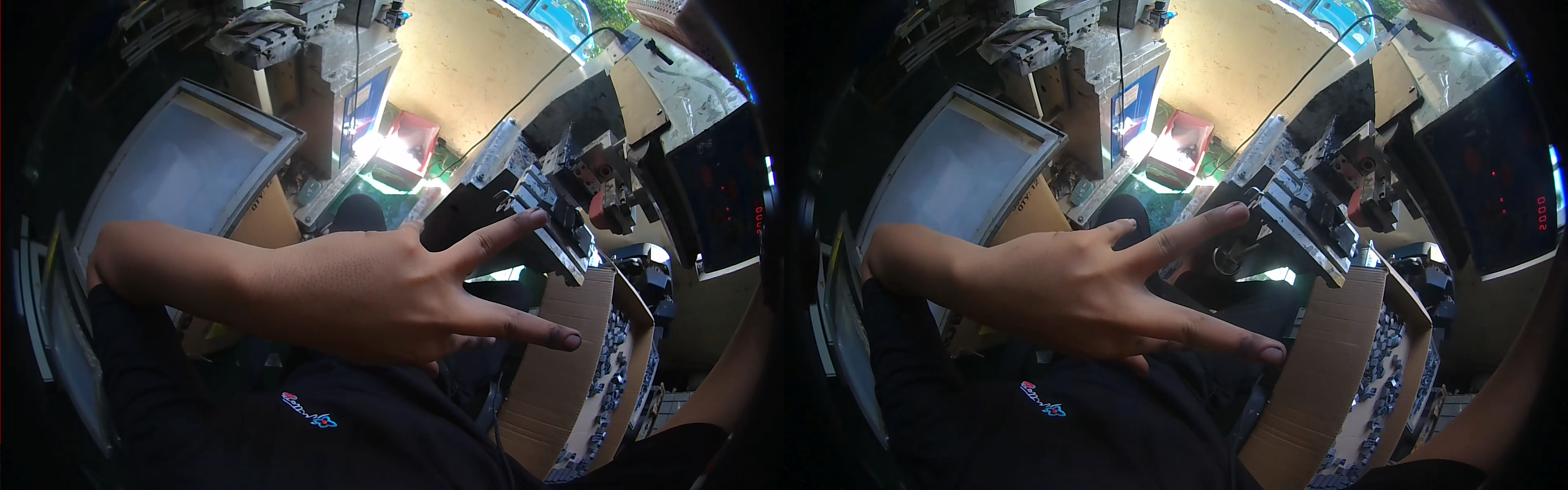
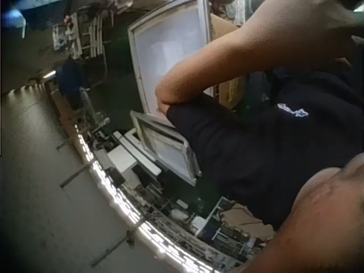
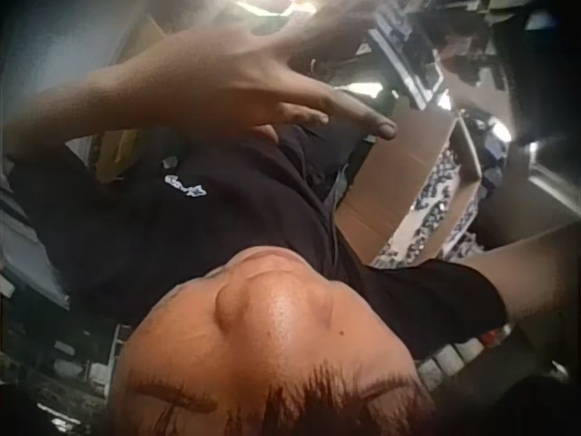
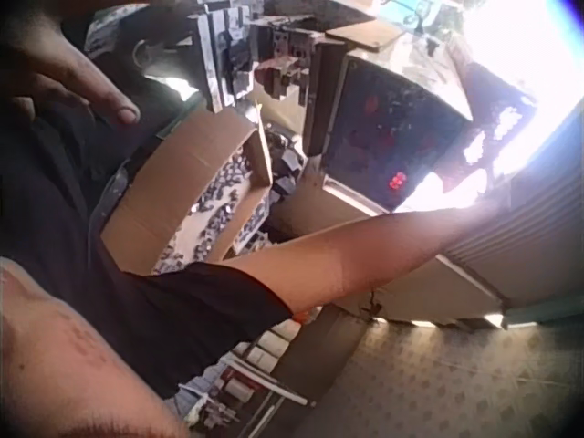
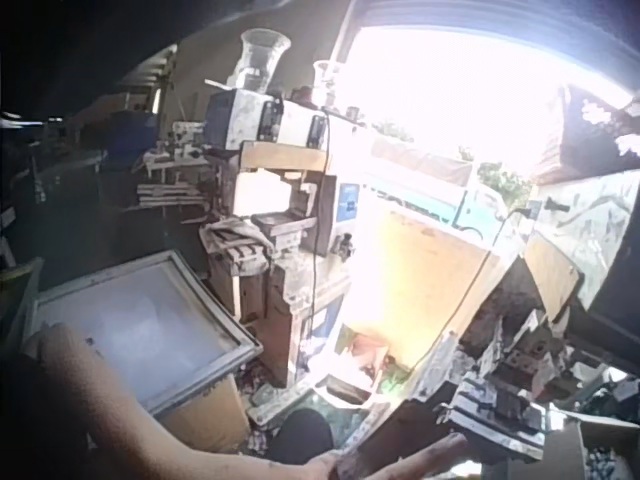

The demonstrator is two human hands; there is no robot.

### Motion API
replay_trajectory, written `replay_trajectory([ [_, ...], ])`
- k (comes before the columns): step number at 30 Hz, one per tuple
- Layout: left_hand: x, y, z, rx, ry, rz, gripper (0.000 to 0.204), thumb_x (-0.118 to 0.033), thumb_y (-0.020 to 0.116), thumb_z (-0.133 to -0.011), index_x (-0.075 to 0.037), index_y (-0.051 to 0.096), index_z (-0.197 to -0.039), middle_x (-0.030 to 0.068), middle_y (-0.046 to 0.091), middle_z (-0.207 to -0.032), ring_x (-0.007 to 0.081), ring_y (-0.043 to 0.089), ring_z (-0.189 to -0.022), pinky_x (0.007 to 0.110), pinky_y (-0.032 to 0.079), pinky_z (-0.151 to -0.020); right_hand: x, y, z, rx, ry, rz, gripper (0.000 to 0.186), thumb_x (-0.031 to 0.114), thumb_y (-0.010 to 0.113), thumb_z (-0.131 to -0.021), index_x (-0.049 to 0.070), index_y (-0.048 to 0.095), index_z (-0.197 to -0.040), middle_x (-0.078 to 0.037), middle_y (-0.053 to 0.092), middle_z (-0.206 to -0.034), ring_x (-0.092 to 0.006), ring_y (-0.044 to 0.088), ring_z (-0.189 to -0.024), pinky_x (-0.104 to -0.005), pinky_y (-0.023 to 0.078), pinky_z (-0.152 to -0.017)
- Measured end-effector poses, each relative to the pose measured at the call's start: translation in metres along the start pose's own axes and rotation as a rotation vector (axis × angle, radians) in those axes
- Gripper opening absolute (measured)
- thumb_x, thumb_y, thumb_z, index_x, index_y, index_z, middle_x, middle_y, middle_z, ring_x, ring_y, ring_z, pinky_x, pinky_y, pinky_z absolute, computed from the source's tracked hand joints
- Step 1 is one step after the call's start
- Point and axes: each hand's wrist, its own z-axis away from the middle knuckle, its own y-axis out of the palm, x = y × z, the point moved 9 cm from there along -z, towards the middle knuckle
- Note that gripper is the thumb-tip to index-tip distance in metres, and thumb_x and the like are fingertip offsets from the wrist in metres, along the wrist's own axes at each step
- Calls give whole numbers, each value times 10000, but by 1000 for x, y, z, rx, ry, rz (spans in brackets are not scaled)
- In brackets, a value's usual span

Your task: The recorder is cleaning and inspecting a pad printing machine head using a cloth.

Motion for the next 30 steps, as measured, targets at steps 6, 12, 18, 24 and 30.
replay_trajectory([
  [6,-12,11,-3,-8,-1,112,441,-171,533,-888,-231,507,-1324,39,281,-1474,542,330,-1255,448,616,-580,1,18,61,-128,-61,-205,360,293,528,-913,35,552,-1162,-192,629,-1079,-271,635,-916,-448,499,-816],
  [12,-19,21,0,-6,-25,65,730,-300,691,-763,-351,366,-1415,156,325,-1463,402,270,-1362,340,544,-542,24,35,118,-261,-150,-385,358,272,506,-937,5,522,-1176,-217,621,-1095,-293,641,-939,-473,496,-848],
  [18,-30,40,11,43,105,189,335,-253,657,-814,-167,644,-1138,-82,182,-1525,476,265,-1331,360,579,-559,58,53,169,-335,-248,-537,358,250,483,-962,-25,493,-1190,-243,612,-1112,-315,648,-961,-499,494,-879],
  [24,-55,61,23,61,152,439,173,-154,562,-834,-21,643,-908,114,549,-1240,352,589,-1067,382,599,-653,111,149,225,148,-380,-344,250,15,621,-809,7,582,-1056,-195,629,-1122,-336,579,-1120,-453,435,-986],
  [30,-78,87,34,309,187,343,391,-141,510,-775,27,577,-1122,213,609,-1103,354,574,-1113,476,415,-1024,95,176,266,112,-58,-692,229,-33,651,-752,44,645,-968,-190,648,-1098,-300,588,-1119,-449,415,-1010],
])
